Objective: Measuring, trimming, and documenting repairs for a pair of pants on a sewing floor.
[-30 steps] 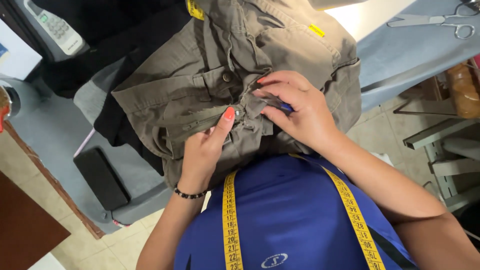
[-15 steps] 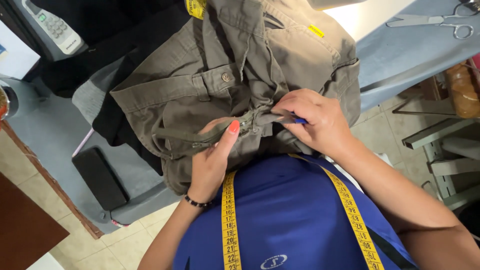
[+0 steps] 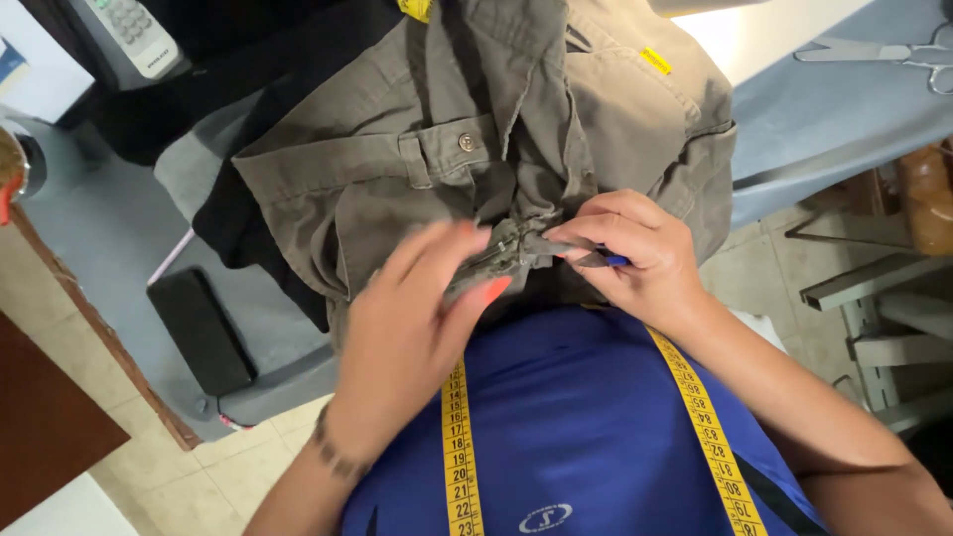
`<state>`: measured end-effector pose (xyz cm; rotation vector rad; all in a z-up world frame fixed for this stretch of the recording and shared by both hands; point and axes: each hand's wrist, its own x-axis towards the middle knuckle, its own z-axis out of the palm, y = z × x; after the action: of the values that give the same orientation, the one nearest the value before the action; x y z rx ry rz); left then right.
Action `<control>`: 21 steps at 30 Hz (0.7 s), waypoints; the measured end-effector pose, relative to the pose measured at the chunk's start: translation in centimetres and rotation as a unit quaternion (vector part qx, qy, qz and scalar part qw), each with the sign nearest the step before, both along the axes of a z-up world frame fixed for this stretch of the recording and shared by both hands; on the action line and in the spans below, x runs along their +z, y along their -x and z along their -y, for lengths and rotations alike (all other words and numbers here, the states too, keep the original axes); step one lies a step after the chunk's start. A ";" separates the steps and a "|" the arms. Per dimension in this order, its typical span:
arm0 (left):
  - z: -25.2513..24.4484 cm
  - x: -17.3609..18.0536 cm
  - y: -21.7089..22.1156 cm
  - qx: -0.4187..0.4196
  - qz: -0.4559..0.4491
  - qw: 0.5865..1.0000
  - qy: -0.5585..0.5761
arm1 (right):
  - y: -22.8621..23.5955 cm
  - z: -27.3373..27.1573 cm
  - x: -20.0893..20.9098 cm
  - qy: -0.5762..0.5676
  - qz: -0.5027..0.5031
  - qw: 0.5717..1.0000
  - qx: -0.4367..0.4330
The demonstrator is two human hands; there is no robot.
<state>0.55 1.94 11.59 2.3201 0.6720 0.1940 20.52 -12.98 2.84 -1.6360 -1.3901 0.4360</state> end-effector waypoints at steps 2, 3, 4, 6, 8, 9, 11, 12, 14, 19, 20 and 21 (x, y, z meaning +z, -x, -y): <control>0.2 -2.6 -1.6 -0.009 0.009 1.000 -0.019 | -0.1 0.2 0.3 0.004 0.002 1.000 0.007; 0.4 -3.9 -2.7 -0.019 0.016 0.999 -0.040 | -0.3 0.4 0.4 0.007 0.002 1.000 0.011; 0.4 -4.0 -2.8 -0.025 0.017 0.999 -0.038 | -0.5 0.6 0.3 0.010 0.002 1.000 0.005; 0.6 -4.0 -3.1 -0.022 -0.008 1.000 -0.020 | -0.7 1.0 0.1 -0.001 0.028 0.999 0.016; 1.0 -4.0 -3.0 -0.016 -0.021 1.000 -0.010 | -0.8 1.4 -0.3 -0.006 0.039 0.999 0.005; 1.1 -4.0 -3.0 -0.006 -0.032 0.999 -0.002 | -0.8 1.5 -0.5 -0.011 0.052 0.999 -0.003; 1.1 -4.6 -2.8 -0.021 -0.036 0.999 0.001 | -1.0 1.4 -0.7 -0.020 0.056 0.998 0.001; 1.1 -5.0 -2.7 -0.031 -0.037 0.999 0.002 | -1.1 1.3 -0.8 -0.029 0.063 0.998 0.007; 0.8 -5.7 -2.4 -0.043 -0.019 0.999 0.013 | -0.8 0.6 -0.1 -0.048 0.052 0.997 -0.017; 0.0 -6.0 -3.0 -0.054 0.041 0.991 0.114 | -1.7 -0.1 -0.9 -0.059 0.036 0.996 -0.049; -0.2 -5.9 -3.4 -0.040 0.053 0.984 0.166 | -1.9 -0.2 -1.1 -0.041 0.011 0.997 -0.059; -0.4 -5.8 -3.9 -0.026 0.063 0.974 0.218 | -2.0 -0.3 -1.3 -0.024 -0.015 0.997 -0.069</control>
<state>4.41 2.33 5.84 1.8837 0.5281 0.1510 22.52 -12.66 1.55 -1.6669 -1.2486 0.3424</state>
